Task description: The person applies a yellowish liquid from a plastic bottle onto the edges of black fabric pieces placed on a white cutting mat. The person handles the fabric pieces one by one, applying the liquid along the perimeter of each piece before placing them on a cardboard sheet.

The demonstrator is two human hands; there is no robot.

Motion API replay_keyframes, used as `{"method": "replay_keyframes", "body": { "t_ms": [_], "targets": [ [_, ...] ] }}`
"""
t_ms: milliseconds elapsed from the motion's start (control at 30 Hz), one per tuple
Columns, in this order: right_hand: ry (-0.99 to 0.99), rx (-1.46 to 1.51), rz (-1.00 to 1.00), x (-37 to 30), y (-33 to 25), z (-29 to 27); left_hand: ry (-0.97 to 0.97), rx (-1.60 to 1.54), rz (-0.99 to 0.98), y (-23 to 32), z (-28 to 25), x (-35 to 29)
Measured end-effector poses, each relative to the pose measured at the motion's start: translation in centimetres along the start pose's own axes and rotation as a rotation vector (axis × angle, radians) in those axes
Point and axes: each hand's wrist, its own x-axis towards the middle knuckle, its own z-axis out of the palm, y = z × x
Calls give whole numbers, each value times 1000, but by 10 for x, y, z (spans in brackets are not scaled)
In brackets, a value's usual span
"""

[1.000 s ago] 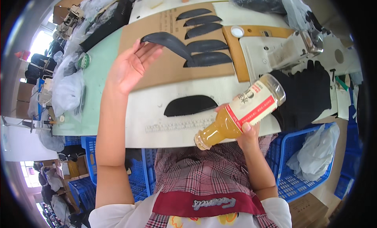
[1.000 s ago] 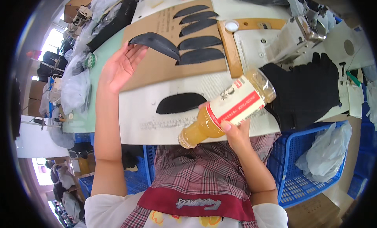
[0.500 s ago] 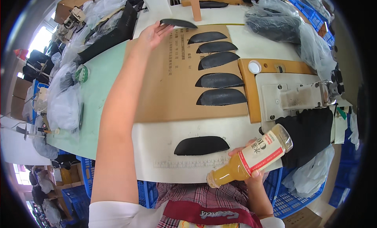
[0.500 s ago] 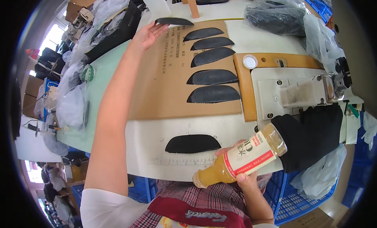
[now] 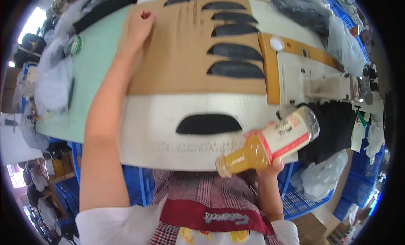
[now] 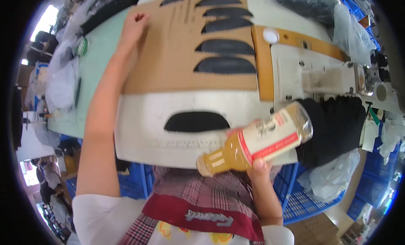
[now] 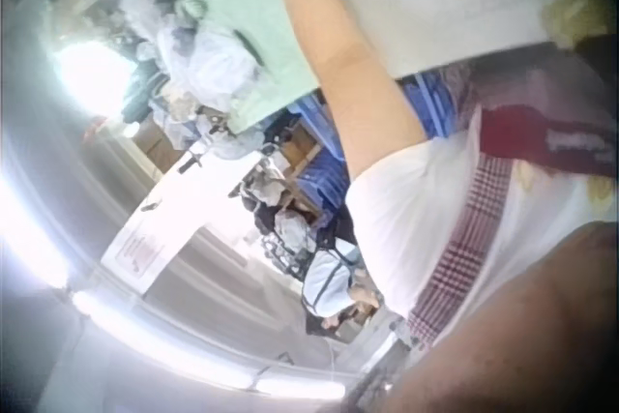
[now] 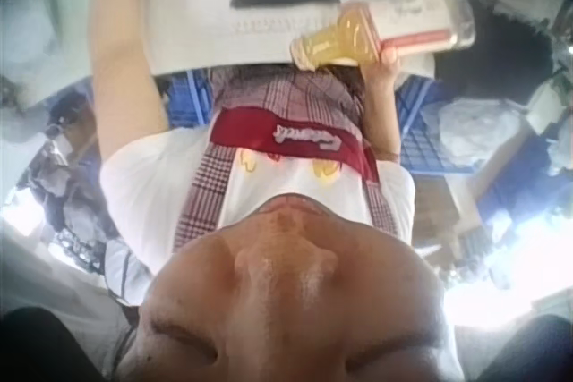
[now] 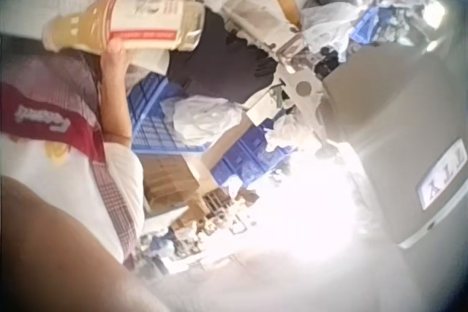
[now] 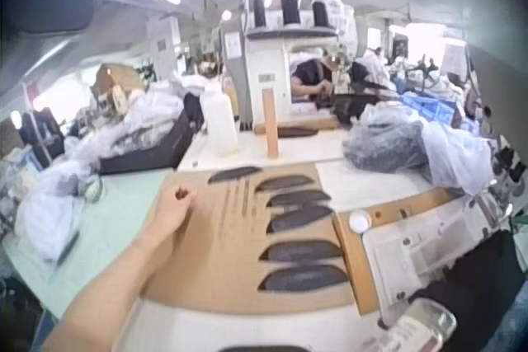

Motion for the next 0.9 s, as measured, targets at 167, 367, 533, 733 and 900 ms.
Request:
{"method": "replay_keyframes", "body": {
  "t_ms": [167, 367, 533, 733, 900],
  "targets": [
    [-109, -230, -41, 12, -11, 4, -300, -7, -40, 67, -47, -182],
    [50, -349, -275, 34, -16, 14, -178, 143, 154, 98, -49, -293],
    [-121, -593, -497, 47, -33, 61, -78, 119, 150, 105, -27, -300],
    [-358, -954, -563, 44, -24, 87, -12, 87, 150, 98, -12, -299],
    [-546, -1115, -709, 49, -9, 93, -15, 66, 145, 99, -9, -299]
  ]
}}
